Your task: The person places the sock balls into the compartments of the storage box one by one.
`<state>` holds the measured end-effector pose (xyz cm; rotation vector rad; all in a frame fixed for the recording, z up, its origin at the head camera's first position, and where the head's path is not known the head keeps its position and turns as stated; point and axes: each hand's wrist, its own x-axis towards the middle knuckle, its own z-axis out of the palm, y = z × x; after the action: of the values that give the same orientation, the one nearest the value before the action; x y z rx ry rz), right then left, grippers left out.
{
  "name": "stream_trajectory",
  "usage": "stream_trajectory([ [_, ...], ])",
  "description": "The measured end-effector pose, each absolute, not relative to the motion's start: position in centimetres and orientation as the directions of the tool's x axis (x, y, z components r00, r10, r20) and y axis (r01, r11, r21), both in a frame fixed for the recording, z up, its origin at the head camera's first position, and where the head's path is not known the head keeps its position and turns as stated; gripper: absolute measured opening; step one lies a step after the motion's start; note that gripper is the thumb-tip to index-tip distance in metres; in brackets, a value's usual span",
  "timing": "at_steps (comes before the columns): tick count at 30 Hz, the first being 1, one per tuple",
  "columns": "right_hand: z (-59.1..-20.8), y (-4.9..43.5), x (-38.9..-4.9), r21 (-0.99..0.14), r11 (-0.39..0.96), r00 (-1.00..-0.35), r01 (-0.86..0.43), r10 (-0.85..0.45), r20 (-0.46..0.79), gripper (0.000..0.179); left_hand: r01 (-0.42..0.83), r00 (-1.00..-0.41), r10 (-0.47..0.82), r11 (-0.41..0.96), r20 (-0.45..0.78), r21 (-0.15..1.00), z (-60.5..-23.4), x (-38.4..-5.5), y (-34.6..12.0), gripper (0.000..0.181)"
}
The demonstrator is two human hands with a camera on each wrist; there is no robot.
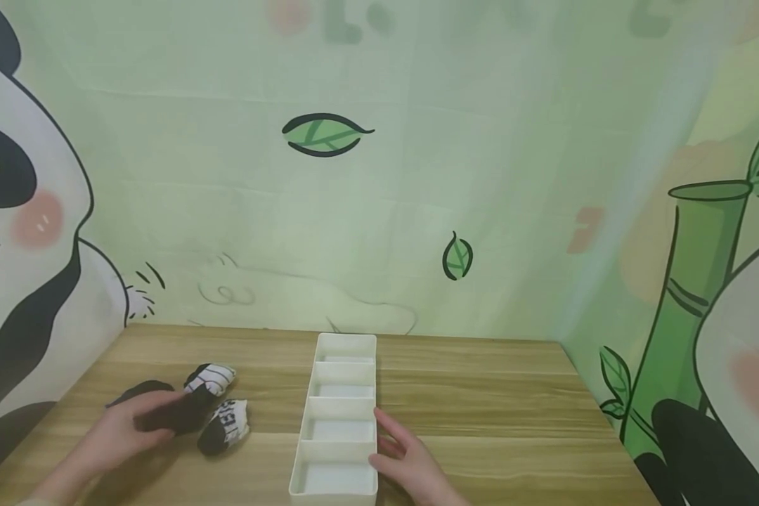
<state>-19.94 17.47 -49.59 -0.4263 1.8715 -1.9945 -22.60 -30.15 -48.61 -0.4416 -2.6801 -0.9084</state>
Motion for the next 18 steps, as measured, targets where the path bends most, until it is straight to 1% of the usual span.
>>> stream_trajectory([
  [2, -49.6, 17.5, -19.9, -0.997, -0.048, -0.884, 0.063, -0.465, -0.034, 0.077, 0.372, -0.914, 0.194, 0.753, 0.356, 0.544, -48.1, -22.5, -29.6, 0.057],
  [9, -49.5, 17.5, -19.9, -0.996, -0.052, -0.883, 0.074, -0.467, -0.041, 0.078, 0.455, -0.864, 0.204, 0.707, 0.459, 0.541, -47.6, -22.6, -27.5, 0.057],
  [13, -49.5, 17.4, -19.9, -0.997, -0.049, -0.885, 0.065, -0.464, -0.035, 0.077, 0.454, -0.862, 0.183, 0.693, 0.472, 0.56, -47.6, -22.8, -26.4, 0.058],
  [18, -49.3, 17.4, -19.8, -0.997, -0.039, -0.886, 0.06, -0.462, -0.035, 0.077, 0.429, -0.875, 0.16, 0.692, 0.456, 0.58, -47.3, -23.0, -24.9, 0.059],
])
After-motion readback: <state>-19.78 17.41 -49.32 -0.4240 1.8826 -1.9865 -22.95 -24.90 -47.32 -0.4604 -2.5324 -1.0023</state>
